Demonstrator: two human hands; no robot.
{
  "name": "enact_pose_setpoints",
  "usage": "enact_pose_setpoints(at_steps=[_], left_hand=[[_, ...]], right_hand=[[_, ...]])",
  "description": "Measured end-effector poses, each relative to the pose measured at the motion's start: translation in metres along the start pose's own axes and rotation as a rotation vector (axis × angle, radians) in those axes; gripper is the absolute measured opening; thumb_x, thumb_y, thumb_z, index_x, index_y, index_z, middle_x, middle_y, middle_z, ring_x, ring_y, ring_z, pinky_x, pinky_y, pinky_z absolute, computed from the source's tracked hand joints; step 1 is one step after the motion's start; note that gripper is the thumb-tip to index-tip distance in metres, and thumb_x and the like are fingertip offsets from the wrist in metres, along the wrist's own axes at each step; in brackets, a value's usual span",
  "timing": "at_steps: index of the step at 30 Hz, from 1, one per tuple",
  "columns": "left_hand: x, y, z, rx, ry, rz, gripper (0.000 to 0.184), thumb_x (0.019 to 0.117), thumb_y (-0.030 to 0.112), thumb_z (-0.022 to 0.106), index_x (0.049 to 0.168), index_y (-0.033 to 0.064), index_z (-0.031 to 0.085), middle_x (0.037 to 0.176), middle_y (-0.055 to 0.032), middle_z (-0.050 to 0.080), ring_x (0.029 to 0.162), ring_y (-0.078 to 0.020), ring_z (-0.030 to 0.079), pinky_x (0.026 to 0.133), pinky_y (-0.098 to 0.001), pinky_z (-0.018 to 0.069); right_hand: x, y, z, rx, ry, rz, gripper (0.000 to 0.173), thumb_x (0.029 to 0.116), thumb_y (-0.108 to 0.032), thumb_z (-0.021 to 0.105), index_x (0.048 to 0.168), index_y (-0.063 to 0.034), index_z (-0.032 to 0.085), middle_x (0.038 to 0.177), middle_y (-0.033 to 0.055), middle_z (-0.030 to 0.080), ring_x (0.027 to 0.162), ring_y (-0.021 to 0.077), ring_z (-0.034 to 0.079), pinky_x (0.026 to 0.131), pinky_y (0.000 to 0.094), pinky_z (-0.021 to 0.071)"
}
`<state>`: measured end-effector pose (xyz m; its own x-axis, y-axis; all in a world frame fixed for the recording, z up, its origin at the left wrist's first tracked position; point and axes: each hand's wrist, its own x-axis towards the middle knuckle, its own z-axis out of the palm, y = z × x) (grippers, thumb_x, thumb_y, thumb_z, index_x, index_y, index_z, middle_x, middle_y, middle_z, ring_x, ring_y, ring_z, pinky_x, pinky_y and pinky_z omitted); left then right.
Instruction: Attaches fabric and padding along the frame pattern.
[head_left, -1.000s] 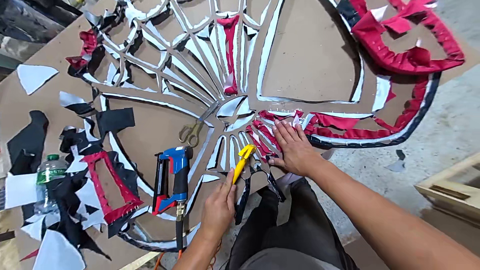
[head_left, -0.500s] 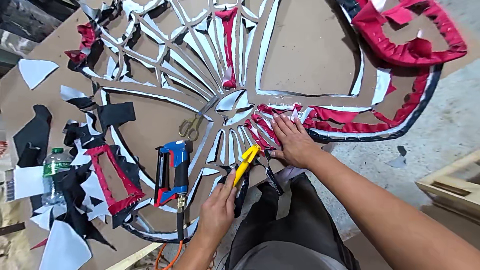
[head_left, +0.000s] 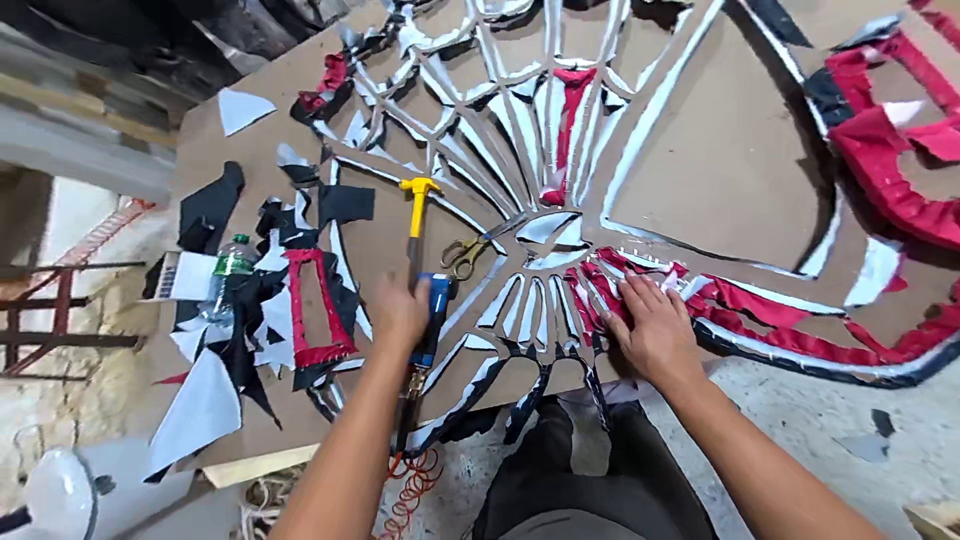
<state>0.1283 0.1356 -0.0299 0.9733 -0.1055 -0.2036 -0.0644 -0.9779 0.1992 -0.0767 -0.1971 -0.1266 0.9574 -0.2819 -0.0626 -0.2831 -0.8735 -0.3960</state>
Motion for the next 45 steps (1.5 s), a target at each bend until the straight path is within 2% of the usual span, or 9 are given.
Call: enact_pose_setpoints(at_steps=[4, 9, 11, 14, 16, 21, 23, 26, 45], left_hand=[[-0.059, -0.028, 0.046, 0.063, -0.15, -0.063, 0.082, 0.0995, 0.052, 0.062, 0.164, 0.0129, 0.028, 0.134, -0.0287, 0.062, 0.113, -0.0489, 0.066, 0.095, -0.0702, 0.0505], [-0.039, -0.023, 0.04, -0.161, -0.112, -0.188, 0.084, 0.0919, 0.023, 0.077, 0.162, 0.0132, 0.032, 0.131, -0.0296, 0.062, 0.118, -0.0507, 0.062, 0.099, -0.0733, 0.0457], [-0.033, -0.022, 0.023, -0.253, -0.125, -0.294, 0.08, 0.0916, 0.023, 0.076, 0.16, 0.0136, 0.036, 0.13, -0.0289, 0.064, 0.116, -0.0491, 0.063, 0.097, -0.0734, 0.0465], [-0.057, -0.007, -0.016, -0.414, -0.073, -0.398, 0.056, 0.0965, 0.039, 0.072, 0.143, 0.0124, 0.057, 0.091, -0.018, 0.069, 0.068, -0.0303, 0.066, 0.063, -0.0524, 0.058], [-0.089, 0.016, -0.037, -0.651, -0.135, -0.378, 0.041, 0.0974, 0.04, 0.062, 0.116, 0.0032, 0.063, 0.074, -0.011, 0.067, 0.058, -0.0237, 0.066, 0.056, -0.0422, 0.0606], [-0.168, 0.112, -0.012, -0.873, -0.456, -0.351, 0.037, 0.0853, 0.032, 0.075, 0.109, 0.0049, 0.069, 0.081, -0.01, 0.074, 0.064, -0.0245, 0.073, 0.06, -0.0436, 0.0646], [-0.192, 0.159, 0.025, -1.02, -0.414, -0.487, 0.033, 0.0869, 0.02, 0.071, 0.112, -0.0013, 0.066, 0.079, -0.0123, 0.072, 0.062, -0.0246, 0.07, 0.058, -0.0427, 0.063], [-0.213, 0.202, 0.07, -1.246, -0.252, -0.613, 0.031, 0.0933, 0.022, 0.065, 0.106, -0.0053, 0.058, 0.07, -0.0124, 0.064, 0.053, -0.0229, 0.064, 0.052, -0.0401, 0.0599], [-0.217, 0.263, 0.103, -0.825, -0.072, -0.661, 0.025, 0.0923, 0.024, 0.062, 0.101, 0.0005, 0.065, 0.061, -0.005, 0.065, 0.048, -0.0191, 0.063, 0.046, -0.0358, 0.0576]], right_hand=[[0.022, 0.004, -0.016, -0.006, 0.017, -0.054, 0.061, 0.1034, -0.054, 0.045, 0.144, -0.0101, 0.059, 0.148, 0.0121, 0.057, 0.139, 0.0303, 0.052, 0.119, 0.0585, 0.0334], [0.05, 0.037, -0.009, -0.033, -0.108, -0.404, 0.078, 0.1026, -0.066, 0.033, 0.162, -0.0156, 0.035, 0.171, 0.0026, 0.024, 0.159, 0.0229, 0.02, 0.127, 0.0587, 0.0157], [0.057, 0.046, -0.005, -0.053, -0.164, -0.475, 0.078, 0.1037, -0.066, 0.03, 0.163, -0.0161, 0.032, 0.172, 0.0003, 0.021, 0.16, 0.0225, 0.015, 0.127, 0.0591, 0.0123], [0.061, 0.049, 0.0, -0.078, -0.221, -0.479, 0.076, 0.1041, -0.063, 0.03, 0.164, -0.0167, 0.031, 0.173, -0.0008, 0.02, 0.16, 0.0256, 0.015, 0.127, 0.0592, 0.0135], [0.063, 0.049, -0.001, -0.048, -0.219, -0.467, 0.073, 0.1042, -0.06, 0.035, 0.162, -0.0162, 0.034, 0.172, -0.0004, 0.023, 0.159, 0.026, 0.017, 0.127, 0.0587, 0.0148], [0.065, 0.05, -0.001, 0.002, -0.235, -0.48, 0.069, 0.1066, -0.055, 0.032, 0.163, -0.0149, 0.032, 0.172, 0.0002, 0.021, 0.16, 0.0252, 0.016, 0.127, 0.058, 0.0133], [0.064, 0.05, 0.001, 0.018, -0.208, -0.493, 0.065, 0.1083, -0.05, 0.029, 0.163, -0.014, 0.032, 0.172, 0.0017, 0.023, 0.159, 0.0262, 0.017, 0.127, 0.0583, 0.0141], [0.065, 0.052, 0.001, 0.035, -0.175, -0.482, 0.062, 0.1096, -0.046, 0.028, 0.162, -0.0146, 0.035, 0.171, 0.0003, 0.025, 0.159, 0.0253, 0.019, 0.127, 0.0573, 0.0146], [0.063, 0.052, 0.0, 0.039, -0.208, -0.485, 0.061, 0.1101, -0.04, 0.026, 0.165, -0.0133, 0.027, 0.173, -0.0005, 0.018, 0.16, 0.0247, 0.011, 0.127, 0.0562, 0.0089]])
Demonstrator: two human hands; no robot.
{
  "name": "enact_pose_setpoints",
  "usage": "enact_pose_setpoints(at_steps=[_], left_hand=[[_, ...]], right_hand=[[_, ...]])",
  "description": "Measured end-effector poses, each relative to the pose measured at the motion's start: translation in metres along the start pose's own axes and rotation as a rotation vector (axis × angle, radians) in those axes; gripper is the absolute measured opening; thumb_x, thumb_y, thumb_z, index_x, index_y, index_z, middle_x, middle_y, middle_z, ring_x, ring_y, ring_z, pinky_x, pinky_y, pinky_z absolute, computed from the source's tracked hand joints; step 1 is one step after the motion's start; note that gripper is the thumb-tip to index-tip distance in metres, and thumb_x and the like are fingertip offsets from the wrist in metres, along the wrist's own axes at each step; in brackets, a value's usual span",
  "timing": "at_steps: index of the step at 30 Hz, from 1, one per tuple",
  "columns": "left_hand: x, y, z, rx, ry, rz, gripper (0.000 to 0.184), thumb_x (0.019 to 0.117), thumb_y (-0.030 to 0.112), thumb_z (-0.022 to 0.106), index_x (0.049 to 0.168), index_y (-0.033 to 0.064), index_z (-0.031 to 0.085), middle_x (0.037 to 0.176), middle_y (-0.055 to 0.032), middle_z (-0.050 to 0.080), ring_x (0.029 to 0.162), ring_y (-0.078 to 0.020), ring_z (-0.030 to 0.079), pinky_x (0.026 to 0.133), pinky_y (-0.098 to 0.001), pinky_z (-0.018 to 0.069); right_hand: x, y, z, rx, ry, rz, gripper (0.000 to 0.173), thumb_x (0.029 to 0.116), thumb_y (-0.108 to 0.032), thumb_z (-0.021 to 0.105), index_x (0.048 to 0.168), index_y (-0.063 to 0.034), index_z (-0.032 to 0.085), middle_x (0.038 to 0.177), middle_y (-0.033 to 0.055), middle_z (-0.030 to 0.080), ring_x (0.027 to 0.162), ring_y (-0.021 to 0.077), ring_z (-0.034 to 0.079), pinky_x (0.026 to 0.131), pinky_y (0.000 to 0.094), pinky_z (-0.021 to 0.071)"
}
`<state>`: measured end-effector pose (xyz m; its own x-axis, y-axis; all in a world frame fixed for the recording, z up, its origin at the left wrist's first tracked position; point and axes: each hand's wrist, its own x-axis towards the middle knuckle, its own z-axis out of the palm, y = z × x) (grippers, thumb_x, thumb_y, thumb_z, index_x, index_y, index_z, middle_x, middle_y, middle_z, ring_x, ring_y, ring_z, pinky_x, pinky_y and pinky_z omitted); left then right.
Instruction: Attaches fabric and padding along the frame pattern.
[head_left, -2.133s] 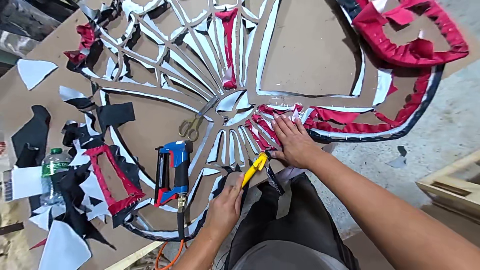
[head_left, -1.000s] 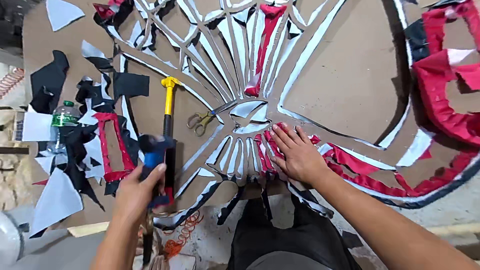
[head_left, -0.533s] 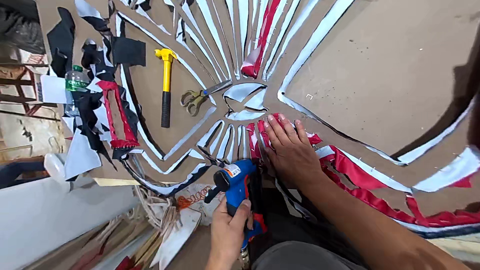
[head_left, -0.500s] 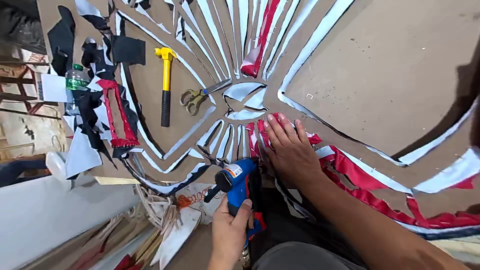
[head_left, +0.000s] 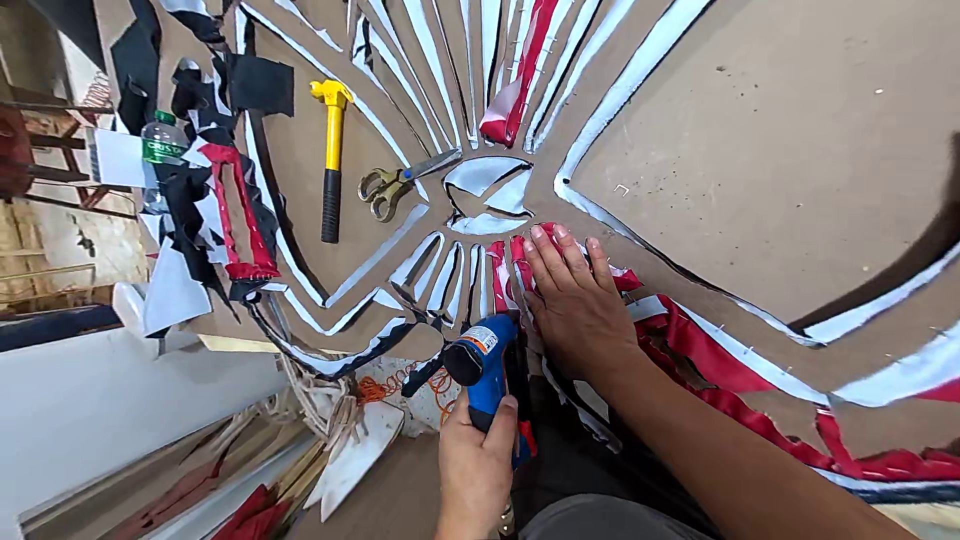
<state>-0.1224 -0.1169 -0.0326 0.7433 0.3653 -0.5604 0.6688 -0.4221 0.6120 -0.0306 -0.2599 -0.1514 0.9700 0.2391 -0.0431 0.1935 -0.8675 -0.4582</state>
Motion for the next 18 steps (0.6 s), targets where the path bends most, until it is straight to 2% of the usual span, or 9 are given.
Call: enact_pose_setpoints(at_steps=[4, 13, 18], left_hand=[[0.006, 0.002, 0.001, 0.044, 0.014, 0.004, 0.026, 0.0904, 0.026, 0.063, 0.1, 0.002, 0.066, 0.063, -0.0039, 0.066, 0.05, -0.0184, 0.065, 0.048, -0.0357, 0.0589], [0.021, 0.019, 0.005, -0.05, -0.001, 0.013, 0.021, 0.0935, 0.021, 0.061, 0.097, 0.0, 0.064, 0.061, -0.0076, 0.064, 0.047, -0.0206, 0.062, 0.046, -0.0354, 0.0575], [0.027, 0.019, 0.0, -0.026, -0.002, 0.021, 0.021, 0.093, 0.022, 0.061, 0.097, 0.0009, 0.064, 0.061, -0.0064, 0.064, 0.048, -0.0203, 0.063, 0.047, -0.0356, 0.0581]], right_hand=[[0.0, 0.001, -0.002, 0.019, -0.01, -0.005, 0.06, 0.1101, -0.037, 0.026, 0.165, -0.0122, 0.027, 0.173, 0.0003, 0.017, 0.16, 0.025, 0.01, 0.127, 0.0572, 0.0088], [-0.001, 0.001, 0.003, -0.001, 0.027, -0.005, 0.06, 0.11, -0.036, 0.026, 0.165, -0.0129, 0.025, 0.174, -0.0007, 0.016, 0.16, 0.0239, 0.01, 0.128, 0.0562, 0.0074], [-0.003, 0.0, 0.004, -0.007, 0.032, 0.003, 0.06, 0.1101, -0.037, 0.027, 0.166, -0.0143, 0.023, 0.174, -0.0023, 0.015, 0.161, 0.0226, 0.008, 0.128, 0.0552, 0.0062]])
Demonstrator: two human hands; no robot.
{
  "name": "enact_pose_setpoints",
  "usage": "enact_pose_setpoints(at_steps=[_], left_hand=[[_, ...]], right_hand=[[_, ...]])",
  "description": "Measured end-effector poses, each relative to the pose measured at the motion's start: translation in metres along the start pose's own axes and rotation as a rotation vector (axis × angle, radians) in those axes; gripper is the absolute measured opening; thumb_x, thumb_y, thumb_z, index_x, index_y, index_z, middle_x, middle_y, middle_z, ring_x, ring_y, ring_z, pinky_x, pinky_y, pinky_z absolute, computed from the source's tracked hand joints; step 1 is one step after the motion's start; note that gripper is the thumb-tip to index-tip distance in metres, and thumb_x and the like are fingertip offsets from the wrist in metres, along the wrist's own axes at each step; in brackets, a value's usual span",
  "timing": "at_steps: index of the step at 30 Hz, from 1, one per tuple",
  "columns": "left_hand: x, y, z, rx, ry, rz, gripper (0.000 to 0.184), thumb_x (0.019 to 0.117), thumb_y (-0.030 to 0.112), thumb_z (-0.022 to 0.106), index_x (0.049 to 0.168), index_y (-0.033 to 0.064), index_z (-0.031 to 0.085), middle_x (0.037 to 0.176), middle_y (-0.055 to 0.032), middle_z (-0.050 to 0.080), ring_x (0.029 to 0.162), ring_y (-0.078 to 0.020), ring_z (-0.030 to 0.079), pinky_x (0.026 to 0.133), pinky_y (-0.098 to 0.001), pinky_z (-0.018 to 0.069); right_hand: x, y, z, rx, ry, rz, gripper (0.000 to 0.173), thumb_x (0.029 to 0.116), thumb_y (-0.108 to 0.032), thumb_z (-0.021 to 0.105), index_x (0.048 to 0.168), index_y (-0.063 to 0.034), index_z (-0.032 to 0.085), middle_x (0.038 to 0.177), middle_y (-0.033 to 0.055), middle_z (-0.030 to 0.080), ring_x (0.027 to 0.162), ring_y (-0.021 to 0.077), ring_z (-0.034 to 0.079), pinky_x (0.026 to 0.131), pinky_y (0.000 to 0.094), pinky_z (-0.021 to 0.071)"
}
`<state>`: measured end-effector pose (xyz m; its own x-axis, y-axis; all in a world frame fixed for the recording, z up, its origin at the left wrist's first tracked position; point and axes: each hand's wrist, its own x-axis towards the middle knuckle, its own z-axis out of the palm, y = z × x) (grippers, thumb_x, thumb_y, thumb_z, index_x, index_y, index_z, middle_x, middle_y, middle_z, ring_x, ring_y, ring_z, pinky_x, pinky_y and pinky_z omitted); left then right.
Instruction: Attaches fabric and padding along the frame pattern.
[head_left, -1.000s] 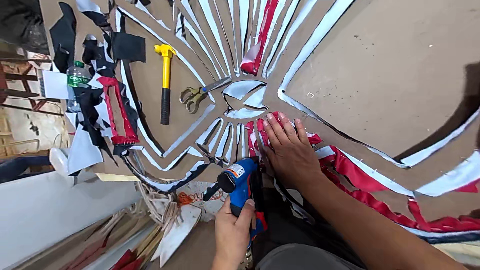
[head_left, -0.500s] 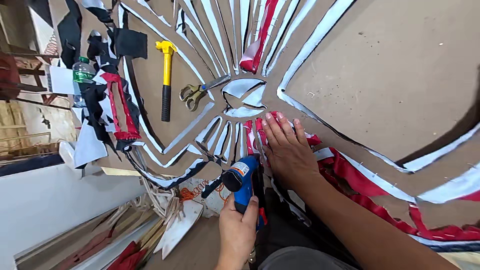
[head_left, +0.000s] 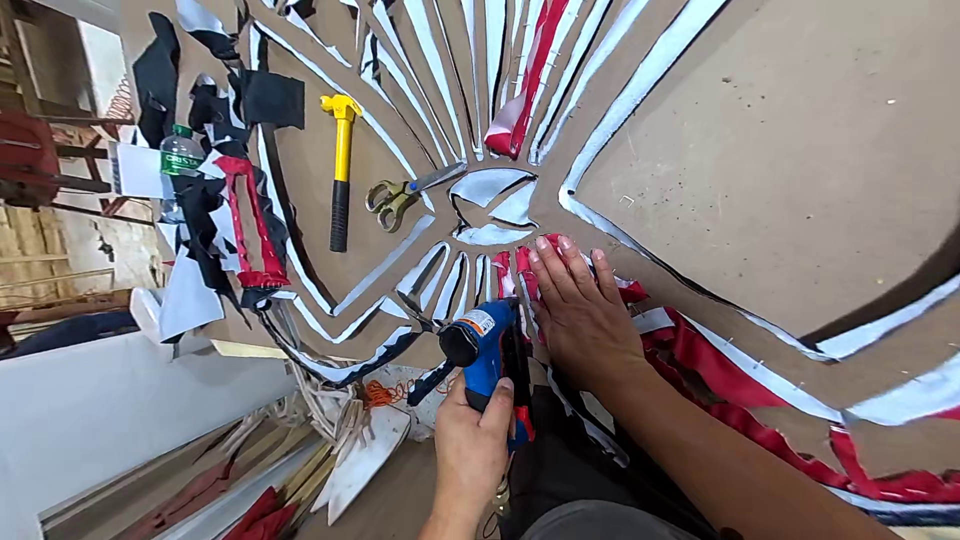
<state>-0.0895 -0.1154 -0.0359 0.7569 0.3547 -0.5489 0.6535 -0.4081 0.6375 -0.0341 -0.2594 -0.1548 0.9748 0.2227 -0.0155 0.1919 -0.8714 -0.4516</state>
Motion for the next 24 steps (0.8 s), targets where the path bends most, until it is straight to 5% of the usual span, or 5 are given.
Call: enact_pose_setpoints(at_steps=[11, 18, 21, 22, 24], left_hand=[[0.021, 0.017, 0.003, -0.038, -0.028, 0.018, 0.019, 0.094, 0.019, 0.06, 0.09, 0.0009, 0.064, 0.059, -0.0095, 0.064, 0.047, -0.0214, 0.063, 0.048, -0.0351, 0.0575], [0.048, 0.029, -0.047, -0.102, 0.052, 0.133, 0.029, 0.1016, 0.026, 0.054, 0.102, -0.0022, 0.062, 0.067, -0.0111, 0.065, 0.054, -0.0232, 0.065, 0.054, -0.0398, 0.0606], [0.07, 0.039, -0.083, 0.407, 0.157, 0.144, 0.047, 0.097, 0.037, 0.062, 0.137, 0.0142, 0.054, 0.08, -0.0058, 0.07, 0.063, -0.0206, 0.069, 0.058, -0.0435, 0.0607], [0.08, 0.041, -0.089, 0.547, 0.152, 0.154, 0.061, 0.0974, 0.037, 0.064, 0.152, 0.0191, 0.044, 0.091, -0.0091, 0.07, 0.07, -0.0241, 0.069, 0.064, -0.0501, 0.0597], [0.105, 0.04, -0.091, 0.759, 0.137, 0.218, 0.069, 0.1, 0.03, 0.065, 0.161, 0.0199, 0.033, 0.113, -0.0183, 0.069, 0.089, -0.0349, 0.07, 0.077, -0.0621, 0.0567]], right_hand=[[0.001, 0.0, 0.003, 0.012, 0.011, 0.005, 0.061, 0.1096, -0.037, 0.028, 0.166, -0.0151, 0.023, 0.174, -0.0024, 0.014, 0.161, 0.0217, 0.007, 0.129, 0.0544, 0.0049], [0.002, 0.0, -0.001, 0.006, -0.012, 0.001, 0.061, 0.1088, -0.039, 0.029, 0.165, -0.0153, 0.025, 0.174, -0.0029, 0.015, 0.161, 0.0225, 0.009, 0.128, 0.0553, 0.0052], [0.001, 0.0, 0.0, 0.029, 0.01, -0.005, 0.061, 0.1092, -0.04, 0.029, 0.165, -0.0156, 0.028, 0.173, -0.0026, 0.019, 0.16, 0.0225, 0.011, 0.128, 0.056, 0.007], [0.001, 0.0, 0.0, 0.039, 0.004, -0.005, 0.06, 0.1096, -0.04, 0.029, 0.165, -0.0159, 0.028, 0.173, -0.0029, 0.018, 0.16, 0.0219, 0.01, 0.128, 0.0559, 0.0064], [0.002, 0.0, 0.001, 0.036, 0.008, -0.008, 0.06, 0.1097, -0.04, 0.028, 0.165, -0.0155, 0.027, 0.173, -0.0021, 0.018, 0.16, 0.0221, 0.01, 0.128, 0.057, 0.0071]])
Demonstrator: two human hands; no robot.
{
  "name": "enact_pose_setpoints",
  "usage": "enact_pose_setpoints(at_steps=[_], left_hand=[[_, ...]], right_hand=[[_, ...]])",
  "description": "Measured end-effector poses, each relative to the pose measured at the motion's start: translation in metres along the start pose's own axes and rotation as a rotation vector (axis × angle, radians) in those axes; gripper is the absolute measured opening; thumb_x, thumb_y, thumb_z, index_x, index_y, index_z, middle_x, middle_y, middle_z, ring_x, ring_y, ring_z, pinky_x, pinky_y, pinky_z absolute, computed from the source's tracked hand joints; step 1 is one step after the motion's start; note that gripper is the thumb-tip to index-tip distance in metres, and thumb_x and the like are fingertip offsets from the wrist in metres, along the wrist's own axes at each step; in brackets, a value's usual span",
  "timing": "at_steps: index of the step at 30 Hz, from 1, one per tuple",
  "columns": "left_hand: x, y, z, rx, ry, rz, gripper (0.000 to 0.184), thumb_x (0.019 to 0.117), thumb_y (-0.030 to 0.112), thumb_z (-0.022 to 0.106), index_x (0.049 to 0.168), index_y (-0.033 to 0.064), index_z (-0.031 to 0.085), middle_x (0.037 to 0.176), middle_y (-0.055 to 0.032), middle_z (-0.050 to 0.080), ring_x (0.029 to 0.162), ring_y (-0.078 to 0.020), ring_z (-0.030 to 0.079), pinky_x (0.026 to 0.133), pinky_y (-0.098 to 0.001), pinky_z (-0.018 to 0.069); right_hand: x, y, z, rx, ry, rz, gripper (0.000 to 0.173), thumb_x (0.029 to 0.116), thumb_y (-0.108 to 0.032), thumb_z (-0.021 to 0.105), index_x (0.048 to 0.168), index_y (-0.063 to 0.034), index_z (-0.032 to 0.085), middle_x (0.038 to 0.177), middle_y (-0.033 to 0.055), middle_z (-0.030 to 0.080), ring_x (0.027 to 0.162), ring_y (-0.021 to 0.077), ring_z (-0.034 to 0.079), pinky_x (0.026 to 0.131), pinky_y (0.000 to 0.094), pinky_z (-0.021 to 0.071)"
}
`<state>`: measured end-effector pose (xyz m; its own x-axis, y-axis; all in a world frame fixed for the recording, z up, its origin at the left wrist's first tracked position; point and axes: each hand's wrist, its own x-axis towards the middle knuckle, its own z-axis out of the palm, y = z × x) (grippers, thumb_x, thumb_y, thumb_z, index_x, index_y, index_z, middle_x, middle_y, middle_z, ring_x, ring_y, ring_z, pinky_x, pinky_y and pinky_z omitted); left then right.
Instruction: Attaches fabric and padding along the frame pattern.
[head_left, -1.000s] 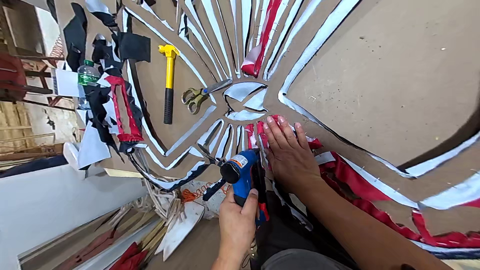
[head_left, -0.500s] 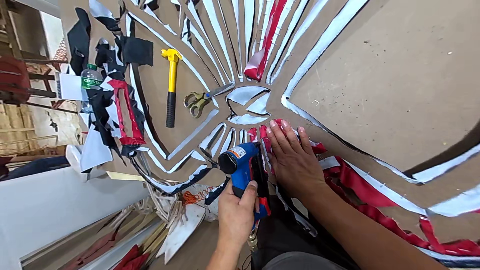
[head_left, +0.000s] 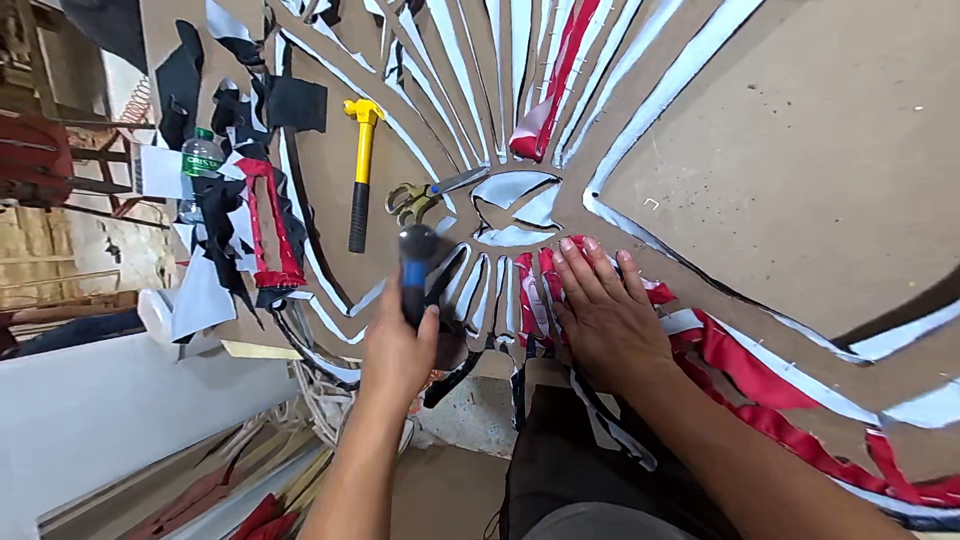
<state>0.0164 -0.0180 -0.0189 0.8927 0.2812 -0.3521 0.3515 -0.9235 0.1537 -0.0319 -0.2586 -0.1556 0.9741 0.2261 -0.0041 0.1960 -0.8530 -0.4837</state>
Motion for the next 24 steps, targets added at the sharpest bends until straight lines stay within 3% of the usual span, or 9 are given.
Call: enact_pose_setpoints(at_steps=[2, 5, 8, 11, 15, 17, 19, 21, 24], left_hand=[[0.02, -0.002, 0.011, 0.121, 0.001, 0.071, 0.067, 0.0994, 0.023, 0.066, 0.159, 0.0138, 0.038, 0.132, -0.0225, 0.063, 0.112, -0.0409, 0.066, 0.093, -0.066, 0.0526], [0.027, 0.009, 0.026, 0.169, 0.1, 0.188, 0.053, 0.0966, 0.024, 0.068, 0.146, 0.0082, 0.055, 0.142, -0.0218, 0.055, 0.13, -0.0404, 0.055, 0.105, -0.0602, 0.048], [0.022, 0.035, 0.038, 0.041, 0.135, 0.389, 0.03, 0.0982, 0.029, 0.065, 0.114, 0.0049, 0.072, 0.113, -0.0157, 0.07, 0.104, -0.0305, 0.069, 0.09, -0.0525, 0.0579], [0.03, 0.058, 0.058, -0.026, -0.166, 0.404, 0.04, 0.0977, 0.044, 0.066, 0.107, 0.0046, 0.072, 0.088, -0.0112, 0.071, 0.083, -0.0279, 0.071, 0.077, -0.0547, 0.0589], [0.051, 0.07, 0.064, 0.013, -0.401, 0.361, 0.035, 0.1024, 0.039, 0.062, 0.091, 0.0059, 0.067, 0.08, -0.0119, 0.066, 0.081, -0.0296, 0.066, 0.075, -0.0547, 0.0542], [0.055, 0.068, 0.059, 0.027, -0.441, 0.381, 0.035, 0.105, 0.035, 0.057, 0.086, 0.0077, 0.067, 0.077, -0.0103, 0.064, 0.077, -0.0281, 0.065, 0.072, -0.053, 0.0526], [0.055, 0.064, 0.06, 0.039, -0.407, 0.445, 0.034, 0.1038, 0.031, 0.057, 0.08, 0.009, 0.065, 0.072, -0.0084, 0.062, 0.074, -0.0268, 0.063, 0.069, -0.052, 0.0517], [0.057, 0.063, 0.059, 0.039, -0.382, 0.507, 0.032, 0.1025, 0.028, 0.057, 0.079, 0.008, 0.064, 0.072, -0.0091, 0.062, 0.074, -0.0277, 0.064, 0.07, -0.0531, 0.0519], [0.052, 0.064, 0.052, 0.034, -0.336, 0.571, 0.031, 0.1017, 0.026, 0.057, 0.077, 0.0081, 0.064, 0.07, -0.008, 0.061, 0.071, -0.0261, 0.063, 0.066, -0.0512, 0.0519]], right_hand=[[0.0, -0.001, 0.0, -0.029, 0.0, -0.006, 0.061, 0.1095, -0.039, 0.028, 0.165, -0.0135, 0.027, 0.173, -0.0009, 0.018, 0.16, 0.0234, 0.011, 0.128, 0.0577, 0.0079], [0.0, -0.001, 0.001, -0.08, -0.003, -0.012, 0.062, 0.1091, -0.039, 0.03, 0.165, -0.012, 0.027, 0.173, 0.0003, 0.017, 0.16, 0.0237, 0.011, 0.128, 0.0582, 0.0097], [0.001, -0.001, -0.002, -0.073, -0.028, 0.009, 0.061, 0.1086, -0.04, 0.033, 0.164, -0.015, 0.029, 0.173, -0.0022, 0.019, 0.16, 0.0222, 0.013, 0.128, 0.0576, 0.0104], [0.002, -0.005, -0.003, -0.091, -0.043, 0.025, 0.061, 0.1083, -0.042, 0.033, 0.163, -0.0151, 0.032, 0.172, -0.002, 0.022, 0.16, 0.0234, 0.015, 0.128, 0.0577, 0.0117], [0.005, 0.0, -0.007, -0.087, -0.061, 0.021, 0.061, 0.1081, -0.044, 0.031, 0.162, -0.0153, 0.035, 0.172, -0.0021, 0.023, 0.16, 0.0243, 0.014, 0.127, 0.0582, 0.0122], [-0.002, -0.006, -0.017, 0.097, 0.024, 0.038, 0.056, 0.1084, -0.041, 0.035, 0.155, -0.0132, 0.048, 0.167, -0.0003, 0.036, 0.158, 0.0235, 0.022, 0.127, 0.0589, 0.0156], [-0.03, -0.041, -0.042, 0.351, 0.155, 0.14, 0.048, 0.1085, -0.035, 0.038, 0.146, -0.0136, 0.058, 0.155, 0.0008, 0.052, 0.15, 0.0197, 0.04, 0.124, 0.0553, 0.0305], [-0.08, -0.092, -0.048, 0.619, 0.191, 0.27, 0.036, 0.1075, -0.035, 0.046, 0.128, -0.0192, 0.071, 0.13, -0.0028, 0.069, 0.123, 0.012, 0.063, 0.104, 0.0433, 0.054], [-0.131, -0.144, -0.015, 1.164, 0.088, 0.54, 0.034, 0.1071, -0.034, 0.053, 0.121, -0.011, 0.074, 0.119, 0.0022, 0.074, 0.108, 0.0137, 0.071, 0.092, 0.035, 0.0619]])
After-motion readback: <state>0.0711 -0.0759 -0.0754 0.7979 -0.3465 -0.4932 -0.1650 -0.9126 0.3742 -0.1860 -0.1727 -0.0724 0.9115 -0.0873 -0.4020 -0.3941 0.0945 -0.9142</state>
